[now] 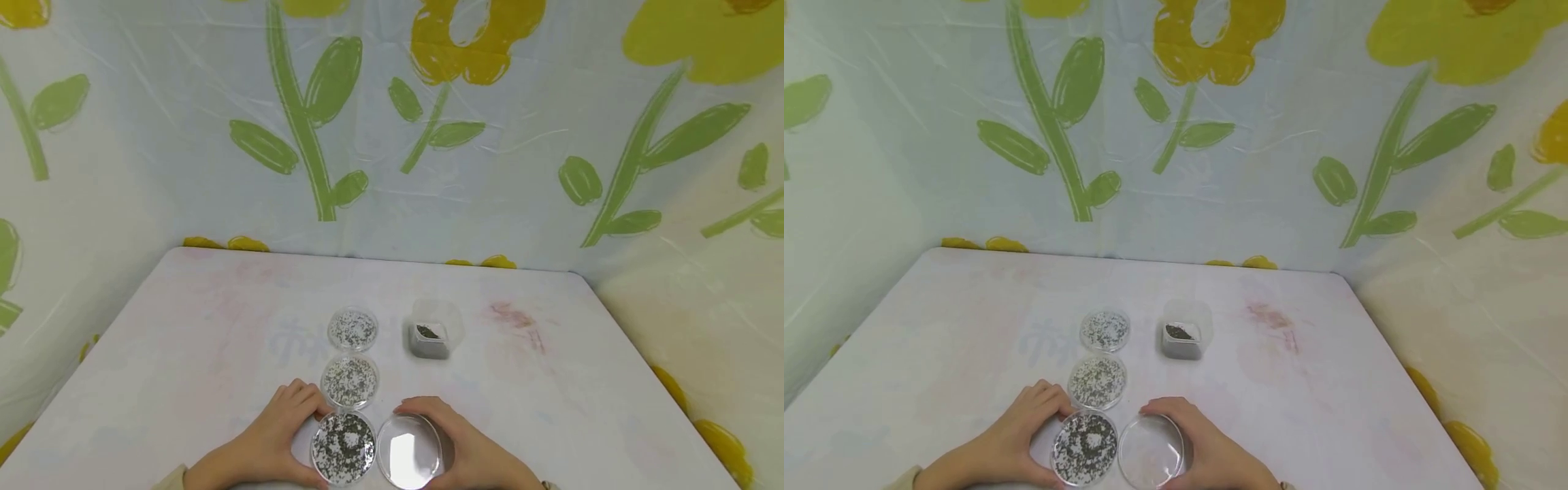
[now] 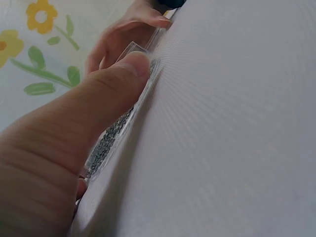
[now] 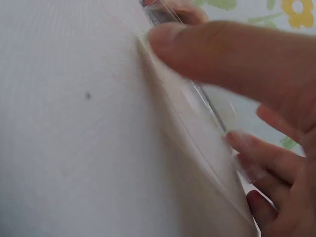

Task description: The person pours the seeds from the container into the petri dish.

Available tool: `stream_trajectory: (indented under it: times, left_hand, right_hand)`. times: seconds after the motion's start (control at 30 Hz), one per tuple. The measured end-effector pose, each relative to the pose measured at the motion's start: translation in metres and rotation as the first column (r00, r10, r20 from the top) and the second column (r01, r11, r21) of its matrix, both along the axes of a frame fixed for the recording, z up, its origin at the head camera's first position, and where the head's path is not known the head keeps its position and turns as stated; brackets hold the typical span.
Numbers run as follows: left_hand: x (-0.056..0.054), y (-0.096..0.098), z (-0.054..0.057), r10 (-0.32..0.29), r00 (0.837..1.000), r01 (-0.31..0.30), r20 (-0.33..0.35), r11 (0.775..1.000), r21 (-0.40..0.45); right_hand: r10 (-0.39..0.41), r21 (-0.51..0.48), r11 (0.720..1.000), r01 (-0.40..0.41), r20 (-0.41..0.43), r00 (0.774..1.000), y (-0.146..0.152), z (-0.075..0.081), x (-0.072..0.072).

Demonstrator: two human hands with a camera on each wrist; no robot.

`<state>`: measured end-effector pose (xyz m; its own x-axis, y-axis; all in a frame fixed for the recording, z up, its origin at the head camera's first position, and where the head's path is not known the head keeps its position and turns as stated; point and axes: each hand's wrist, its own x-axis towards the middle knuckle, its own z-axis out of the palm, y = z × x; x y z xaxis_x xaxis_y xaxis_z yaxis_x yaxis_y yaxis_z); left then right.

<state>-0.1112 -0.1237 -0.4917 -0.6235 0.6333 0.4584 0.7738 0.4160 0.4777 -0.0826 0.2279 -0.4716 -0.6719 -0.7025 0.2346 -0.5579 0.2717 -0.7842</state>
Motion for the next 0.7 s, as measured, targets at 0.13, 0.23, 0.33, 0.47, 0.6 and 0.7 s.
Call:
stream_trajectory:
  times: [0.13, 0.23, 0.33, 0.47, 0.6, 0.7]
  left_hand:
    - [0.0, -0.001, 0.001, -0.005, 0.999, 0.005, 0.031, 1.0, 0.002]
    - [0.001, -0.002, 0.001, -0.001, 0.999, 0.001, 0.049, 1.0, -0.005]
    - [0.0, -0.001, 0.002, -0.003, 0.999, 0.003, 0.032, 1.0, -0.001]
    - [-0.001, 0.0, 0.002, -0.007, 1.0, 0.007, -0.005, 1.0, 0.006]
    - [-0.001, 0.0, 0.001, -0.013, 0.999, 0.014, -0.035, 1.0, 0.013]
    - [-0.001, 0.0, 0.0, -0.014, 0.999, 0.014, -0.03, 1.0, 0.018]
  right_hand:
    - [0.025, -0.074, 0.997, -0.025, -0.001, 1.0, -0.002, -0.001, -0.003]
    - [0.04, -0.122, 0.991, -0.044, -0.036, 0.999, -0.005, -0.001, -0.003]
    - [0.031, -0.152, 0.988, -0.037, -0.044, 0.999, -0.008, 0.001, -0.003]
    - [-0.007, -0.163, 0.987, -0.002, -0.055, 0.998, -0.014, 0.004, -0.001]
    - [-0.02, -0.182, 0.983, 0.006, -0.077, 0.997, -0.019, 0.007, -0.001]
    - [-0.024, -0.207, 0.978, 0.011, -0.063, 0.998, -0.023, 0.008, -0.001]
